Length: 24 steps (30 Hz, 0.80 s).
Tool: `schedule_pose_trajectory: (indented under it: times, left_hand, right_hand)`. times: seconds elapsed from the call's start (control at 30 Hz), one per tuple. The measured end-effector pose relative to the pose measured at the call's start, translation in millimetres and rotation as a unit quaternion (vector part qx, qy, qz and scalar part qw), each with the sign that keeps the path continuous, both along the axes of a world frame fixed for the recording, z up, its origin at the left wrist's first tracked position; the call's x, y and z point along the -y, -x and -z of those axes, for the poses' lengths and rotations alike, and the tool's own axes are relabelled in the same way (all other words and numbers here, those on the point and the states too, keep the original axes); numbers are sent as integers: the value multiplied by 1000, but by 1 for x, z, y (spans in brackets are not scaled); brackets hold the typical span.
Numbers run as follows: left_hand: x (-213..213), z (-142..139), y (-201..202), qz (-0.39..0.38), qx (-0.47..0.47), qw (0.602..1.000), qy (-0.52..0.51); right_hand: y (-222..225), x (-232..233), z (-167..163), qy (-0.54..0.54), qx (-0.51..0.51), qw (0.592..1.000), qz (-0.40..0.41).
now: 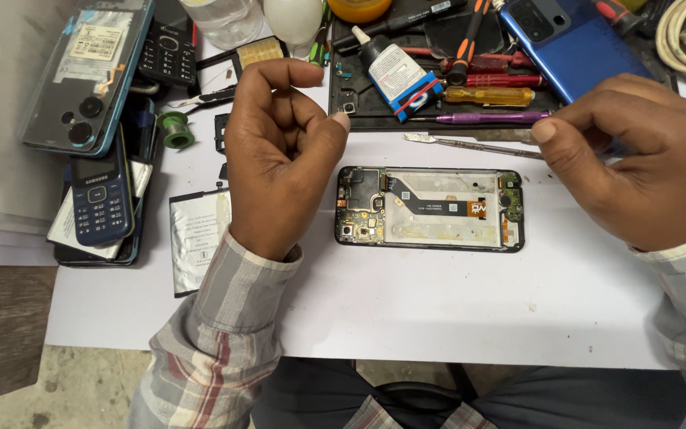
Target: The person uses a metal spudger to pry and lift internal components inside a disassembled smartphone. They carefully separate a ribbon cable and small parts from the chassis while holding the device steady with the other hand.
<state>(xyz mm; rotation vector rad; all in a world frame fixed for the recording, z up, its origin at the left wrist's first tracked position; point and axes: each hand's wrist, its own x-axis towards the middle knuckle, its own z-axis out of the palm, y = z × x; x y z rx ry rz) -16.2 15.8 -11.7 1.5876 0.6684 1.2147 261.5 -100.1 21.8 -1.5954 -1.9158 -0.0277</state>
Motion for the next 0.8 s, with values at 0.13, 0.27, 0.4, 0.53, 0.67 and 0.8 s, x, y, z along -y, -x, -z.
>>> schedule_pose_trajectory:
  times: [0.13,0.27,0.4,0.53,0.67,0.8]
  left_hand:
    - [0,-1,0,-1,-4,1000,3]
    - [0,-1,0,1,-12,1000,13]
    - [0,-1,0,5,-5,1000,17]
    - [-1,-2,-1,3,-7,1000,12]
    - [-1,-1,-1,3,-7,1000,15]
    - [-1,-1,0,2,-4,1000,10]
  right_hand:
    - [-1,0,0,-1,5,1000,0]
    - [-3,1,2,-6,-11,1000,-8]
    - [-1,1,1,0,3,1000,2]
    - [1,0,-3,-2,36,999,12]
    - [0,0,0,-4,12,1000,1]
    - [-4,0,2,-1,3,1000,-7]
